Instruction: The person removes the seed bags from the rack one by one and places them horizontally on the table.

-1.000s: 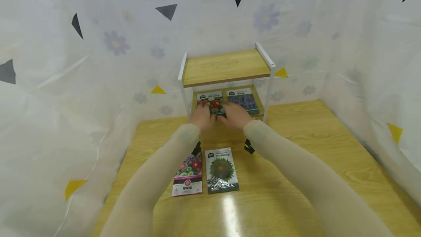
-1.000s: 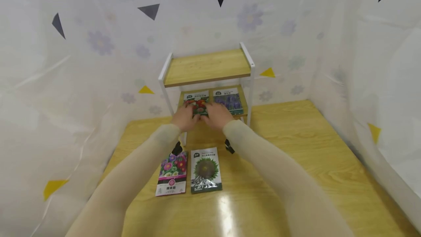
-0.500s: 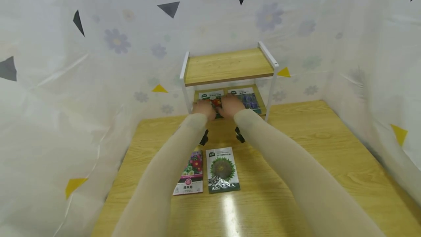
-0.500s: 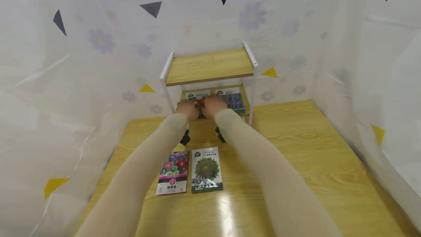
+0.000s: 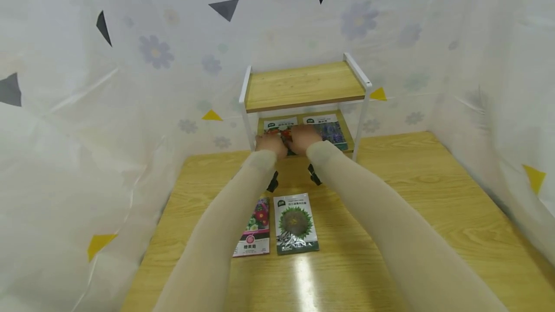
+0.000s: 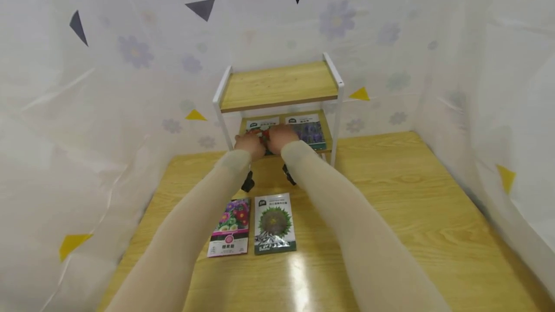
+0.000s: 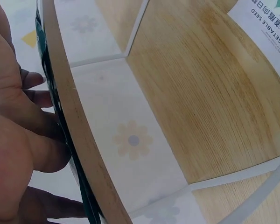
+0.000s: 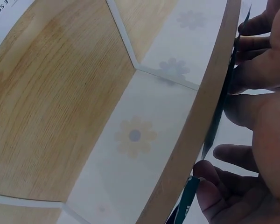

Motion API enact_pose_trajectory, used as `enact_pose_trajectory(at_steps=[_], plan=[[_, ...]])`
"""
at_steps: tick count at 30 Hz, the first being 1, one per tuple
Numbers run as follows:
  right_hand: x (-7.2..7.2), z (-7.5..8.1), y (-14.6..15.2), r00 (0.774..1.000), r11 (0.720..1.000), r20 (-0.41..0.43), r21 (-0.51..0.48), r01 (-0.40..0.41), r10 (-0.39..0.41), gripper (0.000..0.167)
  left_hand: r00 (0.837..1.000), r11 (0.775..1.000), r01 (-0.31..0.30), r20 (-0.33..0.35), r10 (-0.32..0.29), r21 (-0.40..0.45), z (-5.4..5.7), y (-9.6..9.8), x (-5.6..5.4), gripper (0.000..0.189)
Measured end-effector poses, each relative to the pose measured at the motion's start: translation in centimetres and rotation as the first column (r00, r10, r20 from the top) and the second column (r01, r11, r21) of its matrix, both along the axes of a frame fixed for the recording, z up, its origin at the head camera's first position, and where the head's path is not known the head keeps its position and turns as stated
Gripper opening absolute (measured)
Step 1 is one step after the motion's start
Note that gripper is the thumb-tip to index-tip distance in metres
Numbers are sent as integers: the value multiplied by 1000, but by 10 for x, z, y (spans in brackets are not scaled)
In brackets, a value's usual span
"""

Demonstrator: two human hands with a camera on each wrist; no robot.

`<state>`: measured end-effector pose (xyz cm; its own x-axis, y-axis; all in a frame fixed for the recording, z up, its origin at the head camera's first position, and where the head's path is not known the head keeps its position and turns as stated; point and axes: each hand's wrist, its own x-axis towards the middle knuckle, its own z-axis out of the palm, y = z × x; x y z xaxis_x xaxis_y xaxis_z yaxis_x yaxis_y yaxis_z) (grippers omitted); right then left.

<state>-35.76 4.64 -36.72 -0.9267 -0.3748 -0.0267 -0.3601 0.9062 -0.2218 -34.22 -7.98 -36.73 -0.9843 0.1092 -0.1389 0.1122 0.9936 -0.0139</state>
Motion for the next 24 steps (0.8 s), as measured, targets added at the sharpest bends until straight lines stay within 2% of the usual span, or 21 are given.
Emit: enact_pose_trajectory(at_steps=[1, 8, 13, 18, 24], plan=[[0, -1, 0, 1000, 1000, -1, 2, -3, 3, 54, 1000, 1000, -3, 9, 3, -1, 4, 1, 6, 41], [2, -2, -4, 1000, 1000, 11, -26, 9, -8, 55, 1000, 1000, 7, -13, -7, 5, 4, -2, 13, 38], [0, -4, -5, 998, 991, 24, -126, 53, -51, 50, 999, 1000, 12, -43, -11, 3, 7, -2, 19, 39], [0, -7, -4, 991, 953, 77, -276, 124, -107, 49, 998, 1000, 17, -62, -17, 7, 9, -1, 25, 39], [0, -8, -4, 988, 909, 98, -387, 152, -123, 56, 997, 999, -5, -77, 8, 45, 7, -1, 27, 37]])
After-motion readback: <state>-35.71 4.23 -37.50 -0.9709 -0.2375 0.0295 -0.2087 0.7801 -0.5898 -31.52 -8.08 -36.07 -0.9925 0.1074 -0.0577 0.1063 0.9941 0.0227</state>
